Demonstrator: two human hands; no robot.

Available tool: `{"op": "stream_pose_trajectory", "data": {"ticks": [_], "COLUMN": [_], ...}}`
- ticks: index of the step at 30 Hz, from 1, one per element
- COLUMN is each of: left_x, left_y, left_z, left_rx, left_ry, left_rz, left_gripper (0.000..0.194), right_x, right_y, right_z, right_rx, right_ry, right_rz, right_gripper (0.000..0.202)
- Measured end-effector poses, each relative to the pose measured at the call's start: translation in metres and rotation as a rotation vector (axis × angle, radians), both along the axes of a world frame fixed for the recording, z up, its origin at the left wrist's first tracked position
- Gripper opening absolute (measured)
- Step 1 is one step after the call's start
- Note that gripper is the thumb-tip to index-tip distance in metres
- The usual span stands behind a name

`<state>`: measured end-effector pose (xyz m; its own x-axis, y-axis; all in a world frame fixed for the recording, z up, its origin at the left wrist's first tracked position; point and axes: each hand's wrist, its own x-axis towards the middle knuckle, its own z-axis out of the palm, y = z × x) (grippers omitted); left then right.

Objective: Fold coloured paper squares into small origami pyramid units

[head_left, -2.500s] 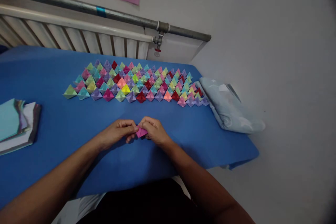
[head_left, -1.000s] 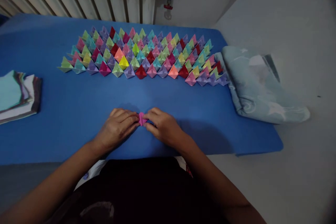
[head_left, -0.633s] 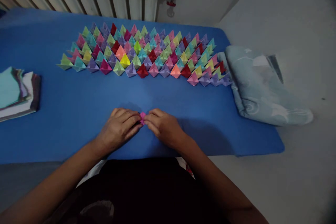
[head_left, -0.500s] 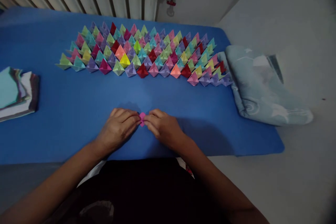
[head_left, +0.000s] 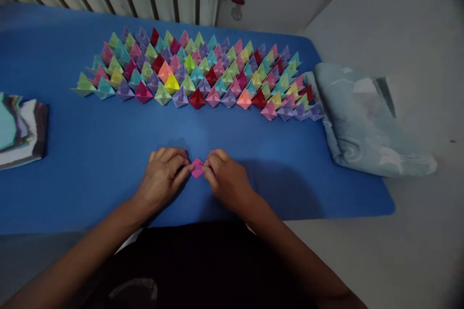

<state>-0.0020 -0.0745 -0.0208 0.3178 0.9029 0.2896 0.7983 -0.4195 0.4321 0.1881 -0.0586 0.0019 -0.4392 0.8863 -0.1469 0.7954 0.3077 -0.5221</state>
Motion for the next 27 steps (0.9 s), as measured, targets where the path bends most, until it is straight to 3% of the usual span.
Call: {"op": "stream_pose_trajectory", "data": {"ticks": [13, 19, 24, 27], "left_x": [0.013, 0.016, 0.009, 0.003], "left_y": [0.007, 0.011, 0.009, 0.0], "left_z": [0.017, 0.023, 0.016, 0.008], "left_rx": [-0.224, -0.306, -0.25, -0.09], "left_ry": [0.163, 0.198, 0.15, 0.055], "left_rz": [0.092, 0.145, 0.152, 0.021], "left_gripper": [0.023, 0.02, 0.017, 0.018], "right_x": [-0.008, -0.003, -0.003, -0.005], "right_y": [0.002, 0.008, 0.014, 0.02], "right_z": [0.006, 0.005, 0.007, 0.01], "right_rx": [-0.043, -0.034, -0.026, -0.033], "right_ry": [-0.075, 0.062, 0.117, 0.085], "right_rz": [-0.064, -0.098, -0.086, -0.051], "right_gripper": [0.018, 0.011, 0.015, 0.017]}}
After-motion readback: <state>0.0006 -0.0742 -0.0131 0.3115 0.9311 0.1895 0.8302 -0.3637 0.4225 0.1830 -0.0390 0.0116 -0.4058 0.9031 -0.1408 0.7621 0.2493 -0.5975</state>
